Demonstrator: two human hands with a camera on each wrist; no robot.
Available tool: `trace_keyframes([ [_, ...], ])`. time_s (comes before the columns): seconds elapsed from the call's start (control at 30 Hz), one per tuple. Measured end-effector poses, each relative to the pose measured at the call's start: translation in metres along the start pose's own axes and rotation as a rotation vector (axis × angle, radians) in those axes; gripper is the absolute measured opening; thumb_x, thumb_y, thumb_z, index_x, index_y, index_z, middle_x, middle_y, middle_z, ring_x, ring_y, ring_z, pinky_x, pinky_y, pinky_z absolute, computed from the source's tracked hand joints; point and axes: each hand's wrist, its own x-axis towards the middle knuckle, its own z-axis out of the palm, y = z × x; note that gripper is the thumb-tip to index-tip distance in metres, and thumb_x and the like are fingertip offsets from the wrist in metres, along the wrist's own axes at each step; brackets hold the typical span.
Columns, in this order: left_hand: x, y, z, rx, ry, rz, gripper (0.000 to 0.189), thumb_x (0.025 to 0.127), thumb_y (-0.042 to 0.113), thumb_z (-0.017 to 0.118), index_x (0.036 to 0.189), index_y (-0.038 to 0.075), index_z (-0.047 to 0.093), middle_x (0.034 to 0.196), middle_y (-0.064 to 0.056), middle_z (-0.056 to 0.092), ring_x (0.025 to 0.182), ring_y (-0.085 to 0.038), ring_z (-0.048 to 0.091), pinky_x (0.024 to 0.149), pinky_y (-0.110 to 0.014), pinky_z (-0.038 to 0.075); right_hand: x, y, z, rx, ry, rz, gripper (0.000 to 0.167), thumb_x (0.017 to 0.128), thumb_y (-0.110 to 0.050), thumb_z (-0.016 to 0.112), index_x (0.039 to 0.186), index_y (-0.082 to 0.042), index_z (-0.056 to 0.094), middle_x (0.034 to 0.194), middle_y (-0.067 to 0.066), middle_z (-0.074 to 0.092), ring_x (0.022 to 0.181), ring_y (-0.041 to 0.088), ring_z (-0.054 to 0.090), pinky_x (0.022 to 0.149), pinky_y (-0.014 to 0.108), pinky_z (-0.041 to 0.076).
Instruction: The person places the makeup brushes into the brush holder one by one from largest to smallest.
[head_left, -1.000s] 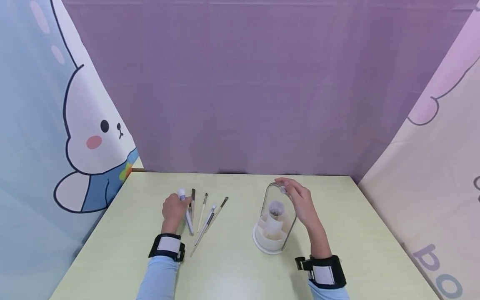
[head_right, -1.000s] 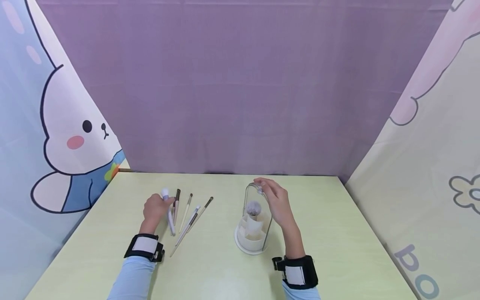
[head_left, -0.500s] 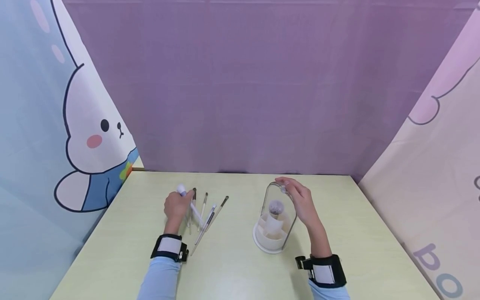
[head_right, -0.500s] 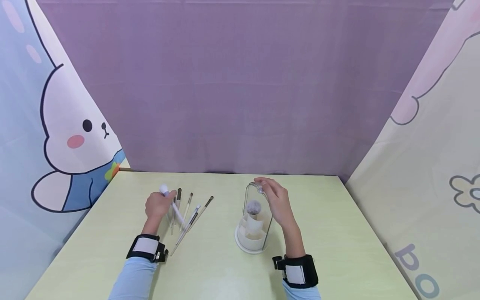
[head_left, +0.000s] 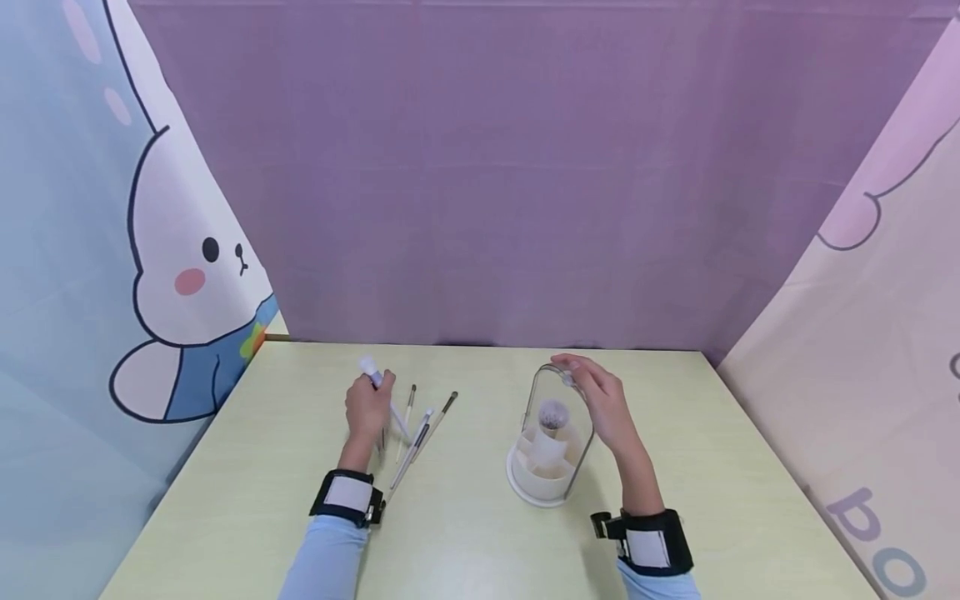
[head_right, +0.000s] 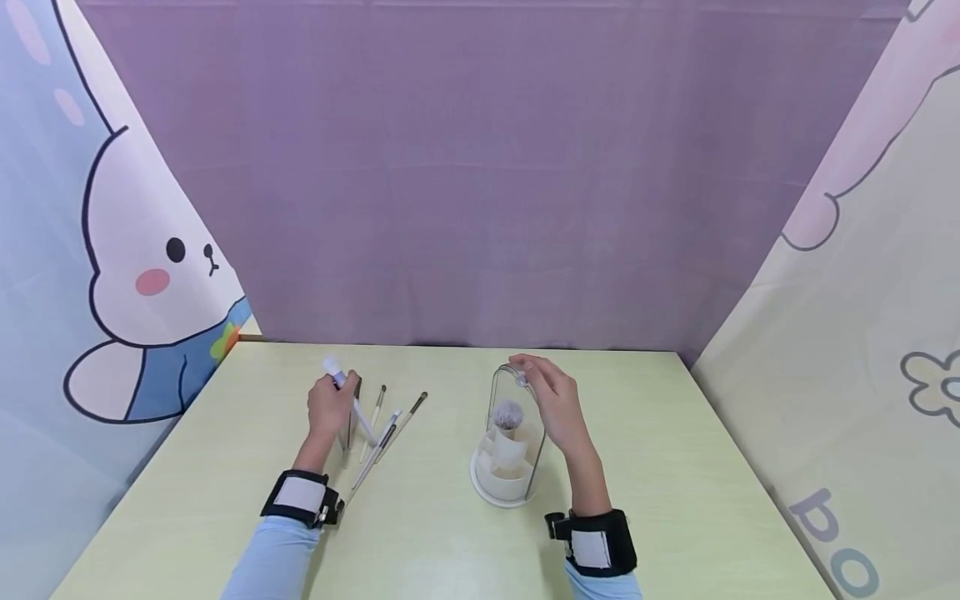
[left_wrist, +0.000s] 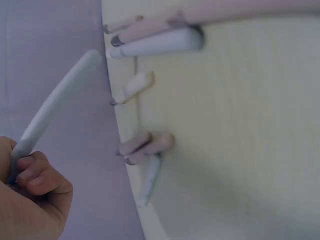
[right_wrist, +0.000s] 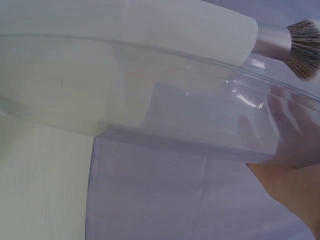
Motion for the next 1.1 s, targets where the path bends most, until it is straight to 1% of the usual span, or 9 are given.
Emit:
trace_keyframes([
  [0.03, -0.001, 0.003, 0.000, -0.021, -0.032, 0.008, 0.036, 0.092, 0.038, 0.046, 0.069, 0.010, 0.041, 0.059, 0.000, 0.036, 0.048, -0.015, 0.032, 0.043, -0.027, 0.028, 0.000, 0.000, 0.000, 0.003, 0.000, 0.000, 0.034, 0.099, -0.018, 0.038, 0.118, 0.003, 0.057, 0.121, 0.018, 0.058, 0.119, 0.027, 0.050, 0.100, 0.038, 0.038],
  [0.2, -0.007, 0.020, 0.001, -0.120, -0.235, 0.027, 0.036, 0.096, 0.039, 0.042, 0.079, 0.007, 0.040, 0.069, -0.003, 0.037, 0.058, -0.016, 0.035, 0.053, -0.027, 0.032, 0.001, -0.001, 0.001, 0.001, 0.003, 0.011, 0.034, 0.099, -0.018, 0.038, 0.117, 0.003, 0.057, 0.121, 0.017, 0.058, 0.119, 0.027, 0.050, 0.094, 0.019, 0.040],
  [0.27, -0.010, 0.029, 0.002, -0.146, -0.297, 0.023, 0.037, 0.096, 0.040, 0.042, 0.081, 0.007, 0.041, 0.072, -0.003, 0.039, 0.061, -0.016, 0.037, 0.055, -0.027, 0.033, 0.001, -0.002, 0.001, -0.003, 0.003, 0.012, 0.033, 0.099, -0.018, 0.038, 0.117, 0.003, 0.057, 0.121, 0.017, 0.058, 0.119, 0.027, 0.050, 0.092, 0.017, 0.039],
  [0.5, -0.025, 0.060, 0.007, -0.243, -0.416, 0.043, 0.036, 0.095, 0.041, 0.044, 0.081, 0.008, 0.043, 0.061, 0.001, 0.037, 0.052, -0.013, 0.034, 0.049, -0.024, 0.031, 0.001, -0.006, 0.001, -0.016, 0.004, 0.016, 0.034, 0.099, -0.019, 0.038, 0.117, 0.001, 0.058, 0.121, 0.014, 0.059, 0.118, 0.021, 0.051, 0.097, 0.029, 0.039],
  [0.6, -0.032, 0.071, 0.009, -0.285, -0.433, 0.084, 0.037, 0.093, 0.042, 0.048, 0.079, 0.008, 0.046, 0.057, 0.001, 0.039, 0.049, -0.012, 0.036, 0.047, -0.024, 0.032, 0.001, -0.004, 0.000, -0.015, 0.006, 0.023, 0.034, 0.099, -0.020, 0.038, 0.117, 0.001, 0.058, 0.122, 0.013, 0.059, 0.117, 0.017, 0.052, 0.097, 0.027, 0.039],
  [0.7, -0.038, 0.082, 0.011, -0.332, -0.411, 0.138, 0.039, 0.090, 0.043, 0.053, 0.078, 0.006, 0.049, 0.056, 0.001, 0.040, 0.048, -0.011, 0.037, 0.046, -0.023, 0.032, 0.003, 0.002, -0.001, -0.007, 0.000, 0.017, 0.034, 0.099, -0.020, 0.038, 0.117, 0.000, 0.058, 0.122, 0.013, 0.058, 0.116, 0.016, 0.052, 0.095, 0.022, 0.039],
  [0.8, -0.046, 0.091, 0.013, -0.380, -0.391, 0.154, 0.041, 0.086, 0.046, 0.056, 0.079, 0.007, 0.049, 0.058, 0.001, 0.039, 0.050, -0.011, 0.035, 0.046, -0.022, 0.030, 0.006, 0.012, -0.002, 0.003, -0.007, 0.017, 0.034, 0.099, -0.024, 0.038, 0.117, -0.004, 0.059, 0.122, 0.010, 0.059, 0.117, 0.016, 0.052, 0.095, 0.021, 0.039],
  [1.0, -0.061, 0.105, 0.020, -0.449, -0.390, 0.209, 0.041, 0.087, 0.050, 0.053, 0.080, 0.009, 0.050, 0.060, 0.000, 0.041, 0.050, -0.011, 0.035, 0.044, -0.022, 0.030, 0.010, 0.024, -0.003, 0.003, -0.005, 0.007, 0.035, 0.099, -0.032, 0.039, 0.117, -0.012, 0.060, 0.122, 0.004, 0.060, 0.117, 0.014, 0.052, 0.095, 0.021, 0.039],
  [1.1, -0.068, 0.112, 0.025, -0.533, -0.418, 0.253, 0.038, 0.090, 0.046, 0.051, 0.085, 0.009, 0.051, 0.059, 0.000, 0.042, 0.048, -0.011, 0.037, 0.044, -0.022, 0.032, 0.010, 0.025, -0.003, 0.005, 0.000, -0.007, 0.036, 0.098, -0.034, 0.039, 0.117, -0.013, 0.061, 0.122, 0.004, 0.060, 0.117, 0.014, 0.052, 0.095, 0.021, 0.039],
])
